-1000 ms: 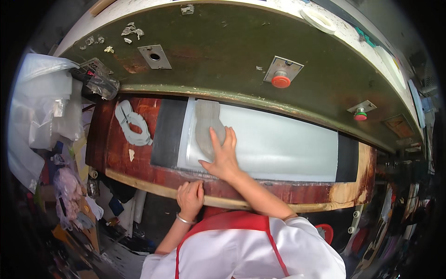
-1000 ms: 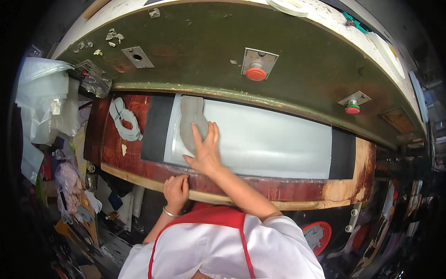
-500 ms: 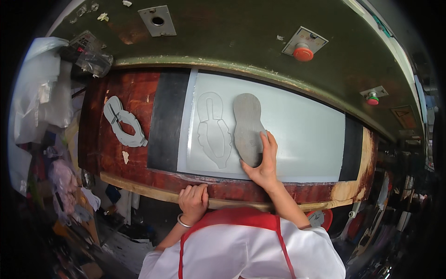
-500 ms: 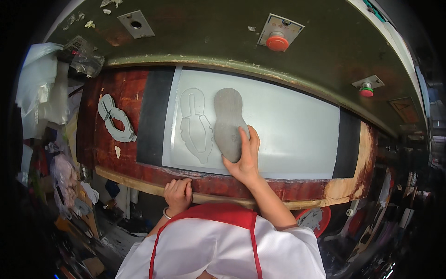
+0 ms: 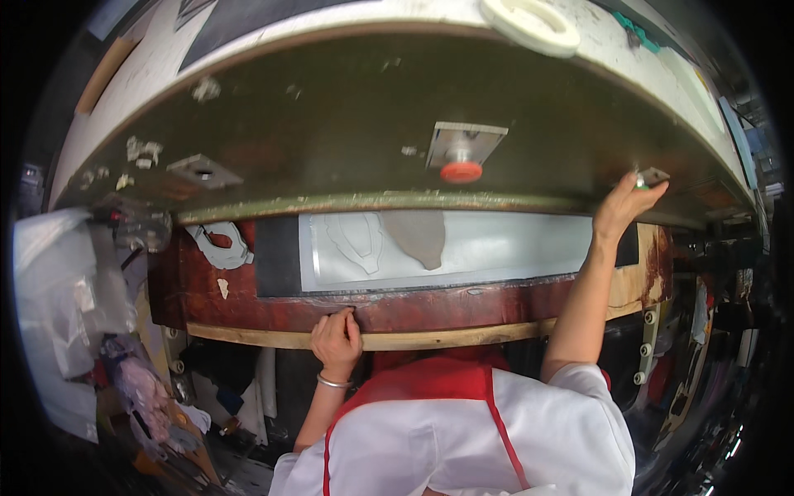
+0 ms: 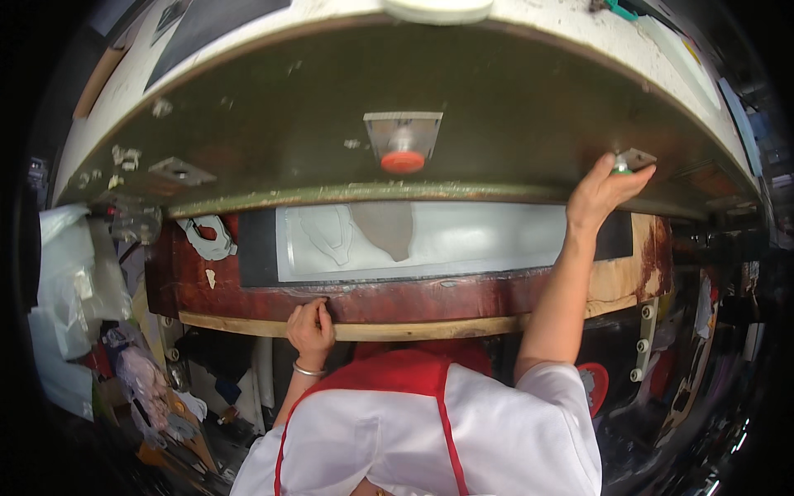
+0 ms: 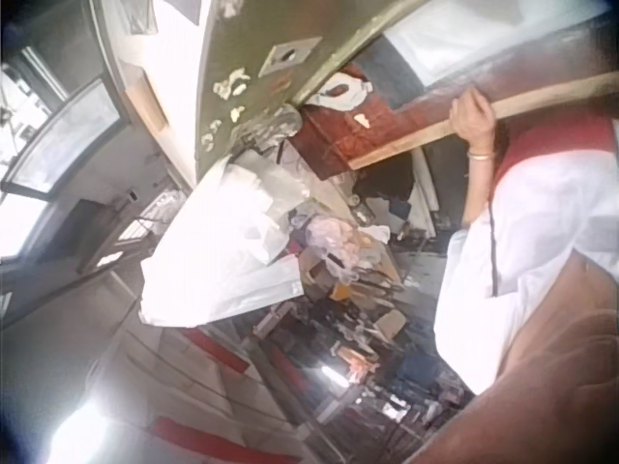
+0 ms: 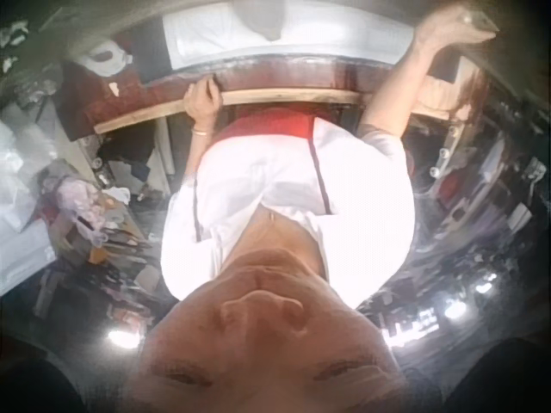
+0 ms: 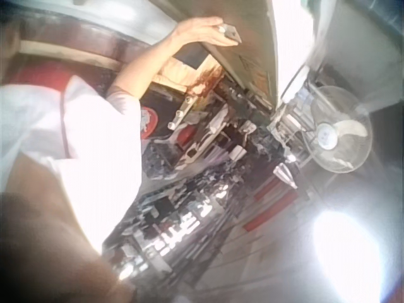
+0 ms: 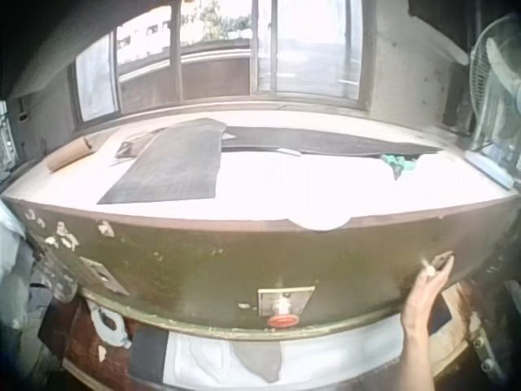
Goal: The person places a sheet of gray fabric onto a hydraulic cutting press, aligns a shoe-shaped template, and activates the press to cut multiple pieces. The person then removes the cut pieces and places them into a red basket, repeating the cycle with a new sheet.
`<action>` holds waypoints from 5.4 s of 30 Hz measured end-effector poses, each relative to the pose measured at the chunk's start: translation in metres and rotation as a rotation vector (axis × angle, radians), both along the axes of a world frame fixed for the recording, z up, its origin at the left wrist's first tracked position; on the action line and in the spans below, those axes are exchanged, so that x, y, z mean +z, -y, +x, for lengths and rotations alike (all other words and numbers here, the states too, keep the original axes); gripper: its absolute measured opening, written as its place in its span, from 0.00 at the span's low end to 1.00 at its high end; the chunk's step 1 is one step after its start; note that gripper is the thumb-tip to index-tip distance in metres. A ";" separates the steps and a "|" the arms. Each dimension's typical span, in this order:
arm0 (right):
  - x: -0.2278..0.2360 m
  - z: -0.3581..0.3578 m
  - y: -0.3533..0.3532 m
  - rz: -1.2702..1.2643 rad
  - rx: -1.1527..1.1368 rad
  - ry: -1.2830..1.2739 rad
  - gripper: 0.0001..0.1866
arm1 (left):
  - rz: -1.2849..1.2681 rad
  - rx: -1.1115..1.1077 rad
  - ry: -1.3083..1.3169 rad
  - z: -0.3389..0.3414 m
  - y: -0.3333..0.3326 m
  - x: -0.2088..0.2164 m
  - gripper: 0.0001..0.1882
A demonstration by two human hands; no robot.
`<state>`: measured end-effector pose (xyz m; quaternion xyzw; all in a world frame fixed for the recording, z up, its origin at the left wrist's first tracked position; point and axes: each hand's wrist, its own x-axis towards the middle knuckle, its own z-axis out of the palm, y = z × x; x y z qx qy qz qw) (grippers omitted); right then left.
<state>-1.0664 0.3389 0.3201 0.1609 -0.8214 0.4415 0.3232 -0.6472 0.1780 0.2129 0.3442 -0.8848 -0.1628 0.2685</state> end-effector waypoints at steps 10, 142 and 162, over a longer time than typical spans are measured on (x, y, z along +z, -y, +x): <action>-0.028 0.040 -0.003 -0.077 0.182 0.194 0.42 | -0.079 -0.028 -0.069 -0.053 0.060 -0.005 0.03; -0.096 0.134 -0.053 0.288 0.543 0.239 0.05 | -0.086 -0.042 0.051 -0.052 0.063 -0.007 0.06; -0.075 0.173 -0.076 0.176 0.374 0.446 0.49 | 0.073 -0.119 0.266 0.095 -0.086 -0.003 0.02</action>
